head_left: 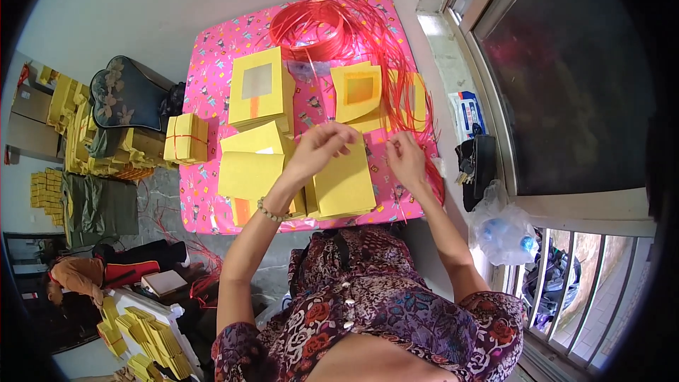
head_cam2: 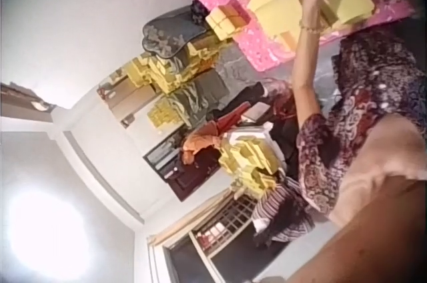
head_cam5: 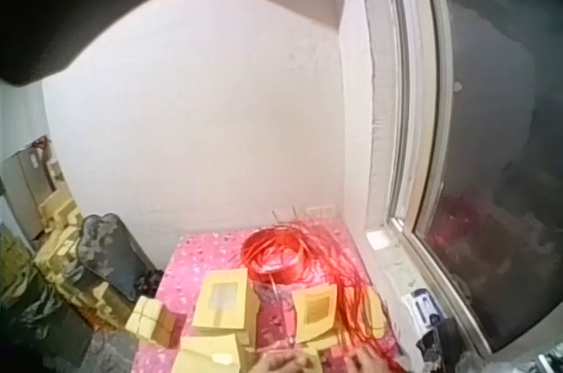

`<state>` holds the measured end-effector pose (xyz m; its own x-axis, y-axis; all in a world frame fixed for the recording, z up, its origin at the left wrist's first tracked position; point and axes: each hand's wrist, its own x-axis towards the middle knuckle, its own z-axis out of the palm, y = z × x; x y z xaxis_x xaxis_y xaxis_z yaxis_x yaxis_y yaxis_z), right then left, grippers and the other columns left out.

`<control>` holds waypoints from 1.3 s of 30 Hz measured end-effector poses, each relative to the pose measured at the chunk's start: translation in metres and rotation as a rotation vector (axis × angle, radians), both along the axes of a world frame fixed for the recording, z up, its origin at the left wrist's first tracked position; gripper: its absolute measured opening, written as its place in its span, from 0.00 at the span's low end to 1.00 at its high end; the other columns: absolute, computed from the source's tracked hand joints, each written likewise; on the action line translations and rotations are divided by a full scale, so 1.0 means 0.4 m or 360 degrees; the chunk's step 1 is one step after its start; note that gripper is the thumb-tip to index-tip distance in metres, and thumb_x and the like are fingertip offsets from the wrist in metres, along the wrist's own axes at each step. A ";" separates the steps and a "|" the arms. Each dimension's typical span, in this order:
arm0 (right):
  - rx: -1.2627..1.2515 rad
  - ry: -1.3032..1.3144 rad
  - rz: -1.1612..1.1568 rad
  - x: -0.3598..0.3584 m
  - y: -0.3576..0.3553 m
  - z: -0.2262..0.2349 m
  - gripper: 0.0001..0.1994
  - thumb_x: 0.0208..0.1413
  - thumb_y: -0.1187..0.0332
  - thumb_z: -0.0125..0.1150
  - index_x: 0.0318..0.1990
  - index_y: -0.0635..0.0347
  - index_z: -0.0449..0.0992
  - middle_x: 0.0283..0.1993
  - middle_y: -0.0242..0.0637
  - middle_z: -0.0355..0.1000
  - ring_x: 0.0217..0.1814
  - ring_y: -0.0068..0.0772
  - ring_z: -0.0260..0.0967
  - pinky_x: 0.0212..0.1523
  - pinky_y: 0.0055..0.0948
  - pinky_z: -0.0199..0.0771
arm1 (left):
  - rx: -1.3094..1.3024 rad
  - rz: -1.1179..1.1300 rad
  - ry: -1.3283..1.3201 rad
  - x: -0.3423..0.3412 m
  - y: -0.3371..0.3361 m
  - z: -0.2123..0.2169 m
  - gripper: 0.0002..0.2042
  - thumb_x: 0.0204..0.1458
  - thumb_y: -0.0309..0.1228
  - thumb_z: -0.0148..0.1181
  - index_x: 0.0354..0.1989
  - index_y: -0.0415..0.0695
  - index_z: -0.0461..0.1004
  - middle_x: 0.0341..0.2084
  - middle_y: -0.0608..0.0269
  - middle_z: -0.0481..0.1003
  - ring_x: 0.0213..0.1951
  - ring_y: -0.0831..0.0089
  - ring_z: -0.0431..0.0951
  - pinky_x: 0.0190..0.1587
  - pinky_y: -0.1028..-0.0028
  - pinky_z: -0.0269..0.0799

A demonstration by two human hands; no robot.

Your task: Bundling stacks of yellow paper envelopes with red plastic straps.

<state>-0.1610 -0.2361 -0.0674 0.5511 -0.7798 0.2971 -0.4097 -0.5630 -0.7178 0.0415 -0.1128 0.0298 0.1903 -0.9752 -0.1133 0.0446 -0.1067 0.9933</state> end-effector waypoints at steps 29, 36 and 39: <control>0.0452 -0.0747 0.0156 -0.002 0.140 0.130 0.08 0.59 0.71 0.57 0.43 0.65 0.73 0.32 0.25 0.64 0.31 0.16 0.62 0.34 0.15 0.63 | -0.0677 0.0492 0.1316 0.015 0.002 0.016 0.11 0.64 0.37 0.45 0.44 0.43 0.70 0.31 0.64 0.74 0.40 0.69 0.75 0.45 0.72 0.73; 0.1904 -0.1269 0.0265 0.094 0.130 0.205 0.17 0.65 0.59 0.50 0.49 0.65 0.74 0.27 0.22 0.64 0.26 0.13 0.58 0.30 0.16 0.61 | -0.0538 0.0487 0.1262 -0.028 0.055 0.005 0.12 0.64 0.38 0.45 0.44 0.42 0.70 0.32 0.63 0.75 0.40 0.70 0.76 0.46 0.73 0.73; 0.1862 -0.1279 0.0234 0.083 0.127 0.155 0.16 0.65 0.60 0.50 0.46 0.65 0.75 0.28 0.23 0.66 0.26 0.12 0.58 0.30 0.15 0.61 | -0.0446 0.0636 0.1069 -0.039 0.090 -0.012 0.14 0.64 0.37 0.46 0.47 0.40 0.71 0.34 0.63 0.76 0.42 0.71 0.76 0.47 0.74 0.72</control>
